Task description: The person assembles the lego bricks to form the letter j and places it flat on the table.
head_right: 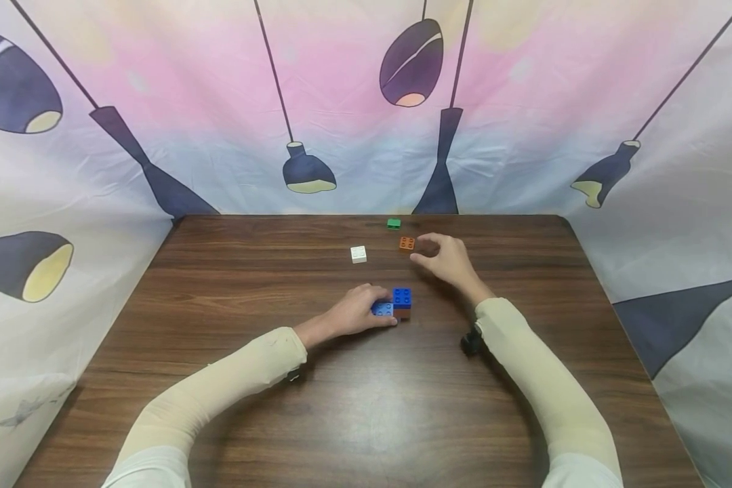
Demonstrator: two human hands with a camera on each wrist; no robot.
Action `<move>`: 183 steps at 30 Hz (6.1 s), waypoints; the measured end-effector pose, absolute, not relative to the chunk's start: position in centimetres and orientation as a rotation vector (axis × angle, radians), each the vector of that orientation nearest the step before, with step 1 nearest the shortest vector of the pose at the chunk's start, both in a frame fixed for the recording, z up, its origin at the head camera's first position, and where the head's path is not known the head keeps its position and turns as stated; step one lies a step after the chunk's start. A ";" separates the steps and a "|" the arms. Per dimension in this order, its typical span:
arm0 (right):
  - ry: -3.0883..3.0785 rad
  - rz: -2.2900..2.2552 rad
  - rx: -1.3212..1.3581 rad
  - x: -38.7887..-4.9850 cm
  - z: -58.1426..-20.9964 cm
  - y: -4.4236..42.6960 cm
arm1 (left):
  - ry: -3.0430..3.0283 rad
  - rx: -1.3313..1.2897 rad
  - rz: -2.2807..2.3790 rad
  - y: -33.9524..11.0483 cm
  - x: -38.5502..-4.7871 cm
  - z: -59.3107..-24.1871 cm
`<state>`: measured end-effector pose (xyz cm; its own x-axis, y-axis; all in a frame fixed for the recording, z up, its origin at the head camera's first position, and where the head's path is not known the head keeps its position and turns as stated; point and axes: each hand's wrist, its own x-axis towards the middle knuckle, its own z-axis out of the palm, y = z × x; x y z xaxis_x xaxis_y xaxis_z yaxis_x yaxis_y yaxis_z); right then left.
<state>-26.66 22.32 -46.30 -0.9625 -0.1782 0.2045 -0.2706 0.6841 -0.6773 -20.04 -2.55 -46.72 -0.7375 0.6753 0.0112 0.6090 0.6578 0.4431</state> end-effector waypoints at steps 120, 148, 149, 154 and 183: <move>-2.673 1.009 0.705 -20.5 -42.8 21.1 | 2.716 1.077 0.645 -2.4 -20.1 -46.8; -2.639 1.024 0.765 -16.9 -42.7 20.6 | 2.706 1.098 0.672 -2.5 -20.4 -47.0; -2.637 1.027 0.766 -16.8 -42.7 20.6 | 2.706 1.094 0.671 -2.5 -20.4 -47.1; -2.636 1.046 0.769 -16.7 -43.0 20.6 | 2.704 1.079 0.679 -2.5 -20.3 -47.1; -2.659 1.053 0.775 -16.8 -43.6 20.8 | 2.719 1.082 0.667 -2.4 -20.3 -47.0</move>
<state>-16.84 20.79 -43.61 -0.8482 -0.4028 0.3440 -0.5291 0.6135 -0.5862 -20.29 -2.39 -46.96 -0.7314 0.6811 0.0324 0.6189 0.6431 0.4509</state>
